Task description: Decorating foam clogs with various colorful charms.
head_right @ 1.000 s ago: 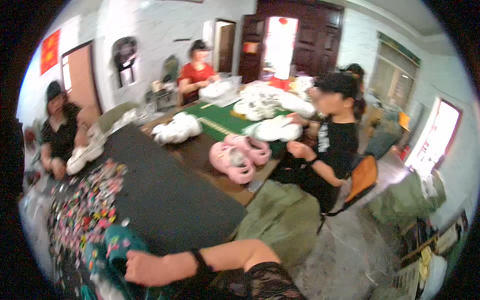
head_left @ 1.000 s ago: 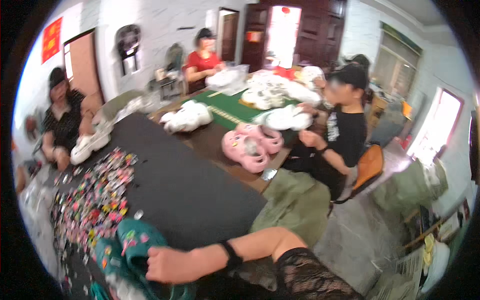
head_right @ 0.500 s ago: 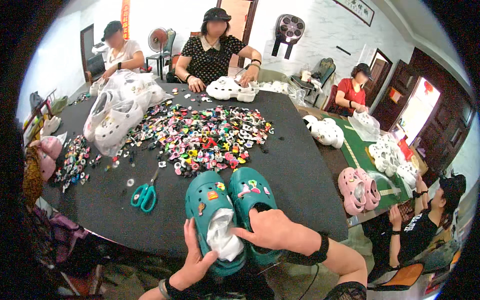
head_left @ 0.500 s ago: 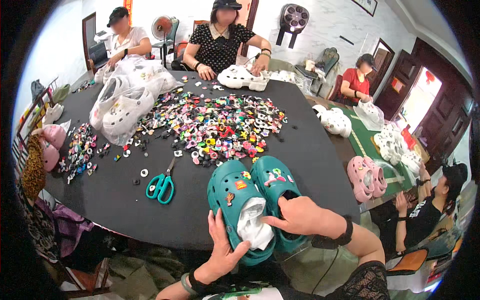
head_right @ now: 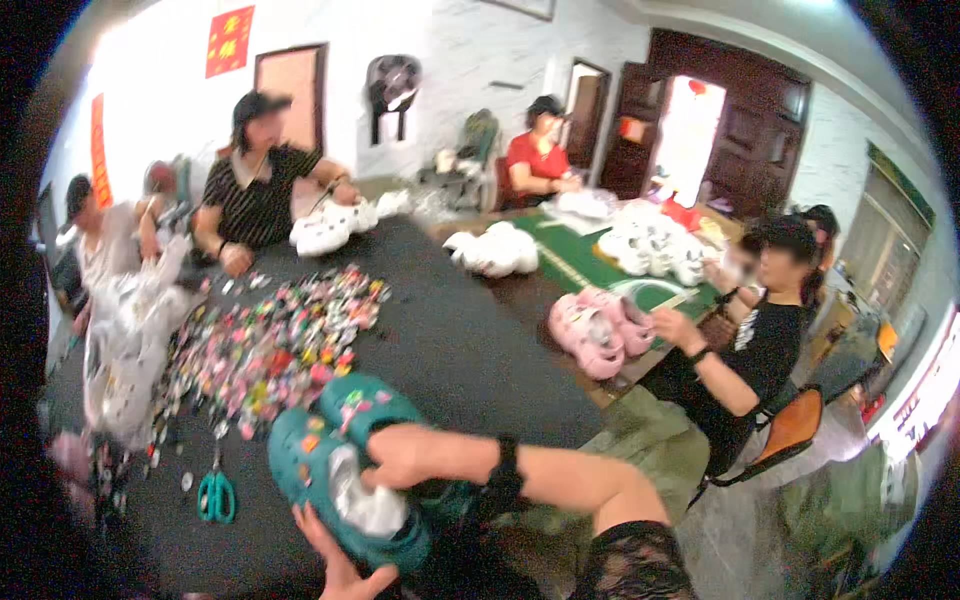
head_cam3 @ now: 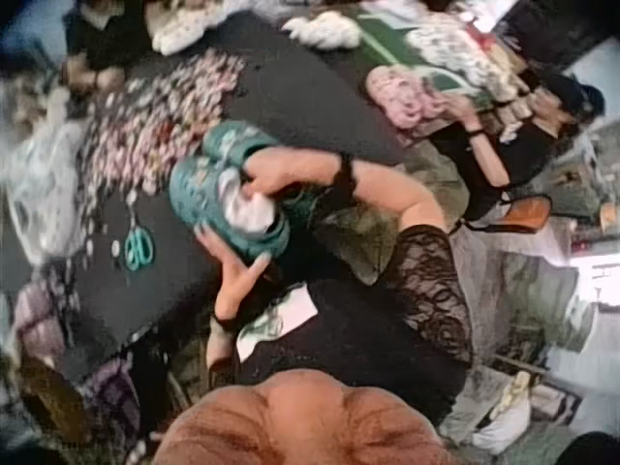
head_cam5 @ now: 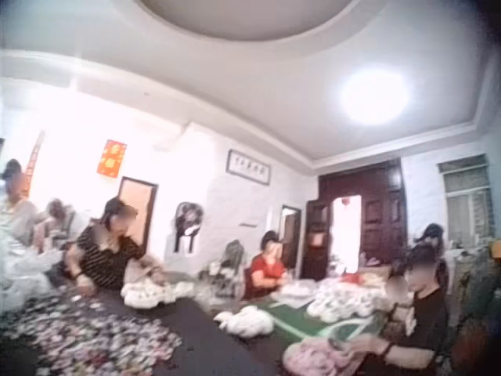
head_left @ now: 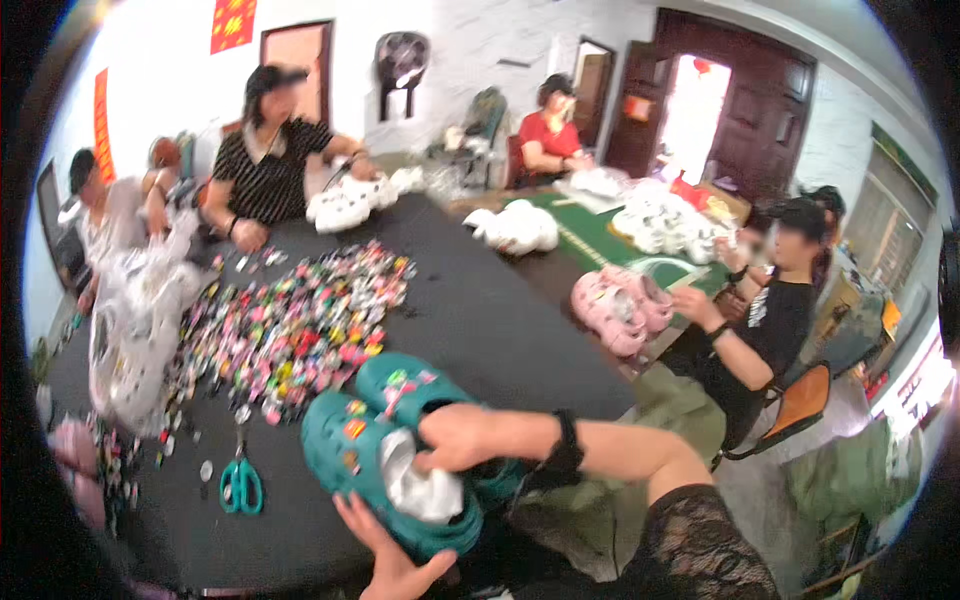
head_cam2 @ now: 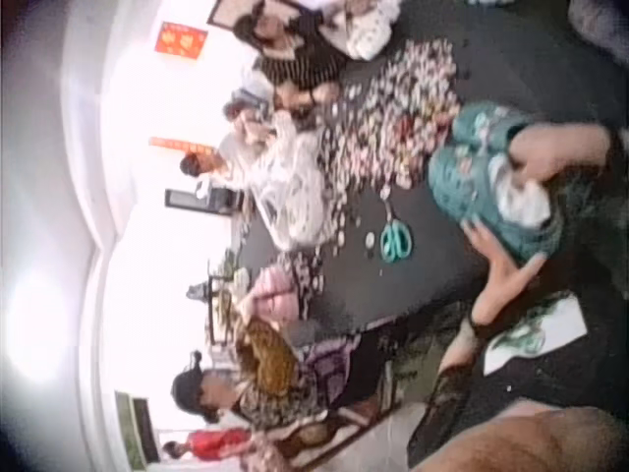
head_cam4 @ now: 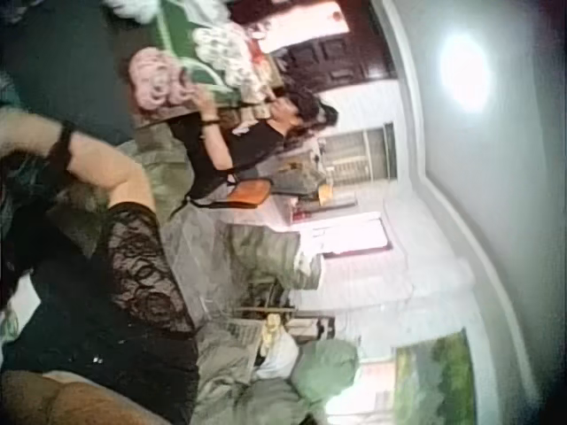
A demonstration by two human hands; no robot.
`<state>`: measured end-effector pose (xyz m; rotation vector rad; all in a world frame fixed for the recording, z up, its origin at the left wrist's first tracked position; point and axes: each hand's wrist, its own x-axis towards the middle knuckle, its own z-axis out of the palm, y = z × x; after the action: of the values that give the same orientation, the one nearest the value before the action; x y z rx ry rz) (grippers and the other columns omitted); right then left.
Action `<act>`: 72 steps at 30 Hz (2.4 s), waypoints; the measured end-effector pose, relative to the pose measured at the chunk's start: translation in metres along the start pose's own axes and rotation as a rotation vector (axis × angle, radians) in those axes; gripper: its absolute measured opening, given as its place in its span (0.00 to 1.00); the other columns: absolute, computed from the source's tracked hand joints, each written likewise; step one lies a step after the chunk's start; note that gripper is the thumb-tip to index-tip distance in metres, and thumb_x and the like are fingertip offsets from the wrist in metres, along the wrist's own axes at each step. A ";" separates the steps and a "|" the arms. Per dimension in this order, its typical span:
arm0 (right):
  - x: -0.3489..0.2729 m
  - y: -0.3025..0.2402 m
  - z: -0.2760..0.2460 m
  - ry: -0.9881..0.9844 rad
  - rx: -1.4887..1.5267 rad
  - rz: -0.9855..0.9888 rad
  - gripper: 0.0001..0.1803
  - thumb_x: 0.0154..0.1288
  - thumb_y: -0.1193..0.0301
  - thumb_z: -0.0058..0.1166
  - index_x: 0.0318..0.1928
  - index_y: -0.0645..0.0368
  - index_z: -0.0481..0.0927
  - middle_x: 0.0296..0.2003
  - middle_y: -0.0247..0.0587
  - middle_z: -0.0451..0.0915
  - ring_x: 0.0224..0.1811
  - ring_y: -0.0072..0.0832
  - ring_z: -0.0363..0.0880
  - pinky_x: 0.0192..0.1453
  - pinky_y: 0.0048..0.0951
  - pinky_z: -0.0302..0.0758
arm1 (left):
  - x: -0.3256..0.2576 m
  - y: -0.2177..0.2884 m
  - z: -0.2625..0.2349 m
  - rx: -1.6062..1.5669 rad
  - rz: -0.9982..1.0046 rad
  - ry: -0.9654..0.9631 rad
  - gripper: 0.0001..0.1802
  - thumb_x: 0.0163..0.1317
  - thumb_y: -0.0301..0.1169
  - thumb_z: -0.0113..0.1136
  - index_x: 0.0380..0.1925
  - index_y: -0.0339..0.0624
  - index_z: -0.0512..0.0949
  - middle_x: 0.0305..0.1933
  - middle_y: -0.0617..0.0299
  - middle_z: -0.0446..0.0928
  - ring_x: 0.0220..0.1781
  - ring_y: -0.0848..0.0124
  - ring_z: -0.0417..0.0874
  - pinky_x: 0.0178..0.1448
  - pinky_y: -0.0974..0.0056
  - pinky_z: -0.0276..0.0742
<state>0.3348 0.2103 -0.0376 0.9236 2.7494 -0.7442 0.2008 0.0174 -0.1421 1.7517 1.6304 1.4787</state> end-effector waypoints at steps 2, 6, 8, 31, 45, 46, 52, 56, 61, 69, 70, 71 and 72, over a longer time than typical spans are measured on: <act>0.006 0.006 0.014 0.118 0.069 -0.104 0.27 0.58 0.53 0.49 0.26 0.72 0.77 0.22 0.62 0.76 0.29 0.53 0.78 0.35 0.47 0.74 | 0.015 0.005 0.000 -0.033 0.140 0.038 0.47 0.62 0.46 0.59 0.70 0.34 0.44 0.75 0.48 0.42 0.76 0.58 0.39 0.73 0.53 0.40; 0.012 0.026 0.026 0.347 0.144 -0.145 0.25 0.62 0.58 0.47 0.22 0.71 0.76 0.22 0.60 0.76 0.28 0.55 0.77 0.35 0.48 0.73 | 0.043 0.016 -0.033 -0.319 0.050 -0.291 0.55 0.58 0.49 0.62 0.71 0.37 0.36 0.76 0.50 0.31 0.77 0.60 0.27 0.74 0.52 0.31; 0.000 0.045 0.008 0.385 0.115 -0.102 0.25 0.62 0.58 0.46 0.21 0.71 0.76 0.21 0.60 0.76 0.27 0.55 0.77 0.35 0.49 0.72 | 0.055 0.027 -0.039 -0.597 -0.072 -0.316 0.53 0.59 0.49 0.61 0.71 0.39 0.38 0.76 0.49 0.35 0.77 0.56 0.32 0.74 0.50 0.34; -0.062 0.159 -0.026 0.506 -0.112 0.264 0.25 0.63 0.56 0.45 0.23 0.68 0.78 0.22 0.58 0.77 0.28 0.52 0.78 0.35 0.46 0.74 | 0.055 -0.030 -0.013 -0.016 -0.215 -0.090 0.15 0.67 0.28 0.53 0.51 0.33 0.75 0.47 0.54 0.79 0.49 0.67 0.78 0.54 0.66 0.71; -0.089 0.181 -0.028 0.621 -0.219 0.351 0.17 0.55 0.59 0.51 0.27 0.63 0.76 0.25 0.53 0.77 0.31 0.50 0.79 0.36 0.46 0.74 | 0.059 -0.031 -0.010 0.136 0.033 -0.104 0.13 0.63 0.25 0.57 0.48 0.34 0.76 0.48 0.52 0.77 0.51 0.60 0.77 0.55 0.61 0.72; -0.096 0.188 -0.026 0.633 -0.333 0.331 0.17 0.59 0.59 0.48 0.28 0.62 0.77 0.28 0.53 0.78 0.32 0.50 0.79 0.36 0.47 0.75 | 0.060 -0.029 -0.008 0.118 0.063 -0.113 0.13 0.63 0.25 0.58 0.48 0.34 0.76 0.48 0.52 0.77 0.51 0.59 0.77 0.55 0.61 0.72; -0.094 0.219 -0.026 0.751 -0.538 0.199 0.12 0.56 0.62 0.51 0.26 0.58 0.75 0.25 0.51 0.76 0.30 0.48 0.79 0.31 0.46 0.75 | 0.054 -0.045 -0.023 0.188 -0.040 -0.162 0.21 0.58 0.28 0.61 0.52 0.34 0.73 0.50 0.49 0.75 0.56 0.55 0.73 0.58 0.56 0.68; -0.096 0.219 -0.026 0.752 -0.249 0.396 0.14 0.56 0.59 0.52 0.38 0.53 0.80 0.30 0.49 0.80 0.33 0.47 0.80 0.36 0.45 0.75 | 0.064 -0.034 -0.014 0.174 0.000 -0.030 0.12 0.53 0.25 0.64 0.38 0.35 0.79 0.36 0.56 0.80 0.46 0.58 0.78 0.51 0.58 0.73; -0.099 0.216 -0.029 0.701 -0.144 0.301 0.13 0.57 0.60 0.53 0.39 0.53 0.79 0.32 0.47 0.81 0.35 0.47 0.80 0.38 0.42 0.75 | 0.061 -0.042 -0.010 0.107 0.049 -0.011 0.15 0.53 0.26 0.65 0.42 0.36 0.77 0.40 0.57 0.79 0.48 0.58 0.77 0.54 0.59 0.73; -0.062 0.150 -0.013 0.446 -0.403 0.079 0.13 0.54 0.60 0.57 0.33 0.55 0.78 0.26 0.48 0.77 0.32 0.50 0.78 0.33 0.43 0.73 | 0.063 -0.039 -0.012 0.213 -0.036 -0.079 0.23 0.53 0.33 0.68 0.48 0.36 0.75 0.42 0.53 0.79 0.49 0.56 0.77 0.50 0.58 0.75; -0.060 0.143 -0.013 0.469 -0.411 -0.014 0.14 0.53 0.59 0.58 0.31 0.57 0.76 0.24 0.48 0.76 0.29 0.50 0.77 0.31 0.43 0.72 | 0.067 -0.032 -0.007 0.203 -0.031 -0.093 0.23 0.53 0.33 0.68 0.48 0.36 0.75 0.42 0.53 0.79 0.49 0.56 0.77 0.50 0.58 0.75; -0.057 0.141 -0.007 0.543 -0.426 -0.153 0.11 0.51 0.64 0.56 0.17 0.55 0.74 0.20 0.44 0.71 0.23 0.43 0.76 0.23 0.41 0.69 | 0.073 -0.023 0.002 0.076 -0.109 -0.146 0.29 0.54 0.37 0.67 0.53 0.35 0.71 0.48 0.50 0.75 0.52 0.55 0.75 0.53 0.57 0.74; -0.056 0.134 -0.006 0.520 -0.474 -0.152 0.11 0.51 0.64 0.56 0.17 0.54 0.74 0.19 0.43 0.70 0.22 0.42 0.76 0.22 0.40 0.69 | 0.080 -0.013 0.011 -0.052 -0.190 -0.196 0.34 0.56 0.40 0.66 0.58 0.34 0.67 0.55 0.47 0.72 0.55 0.53 0.73 0.55 0.56 0.73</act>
<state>0.4598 0.2762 -0.0713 0.8988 3.2367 0.1804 0.1873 0.0952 -0.1212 1.6083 1.5931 1.2129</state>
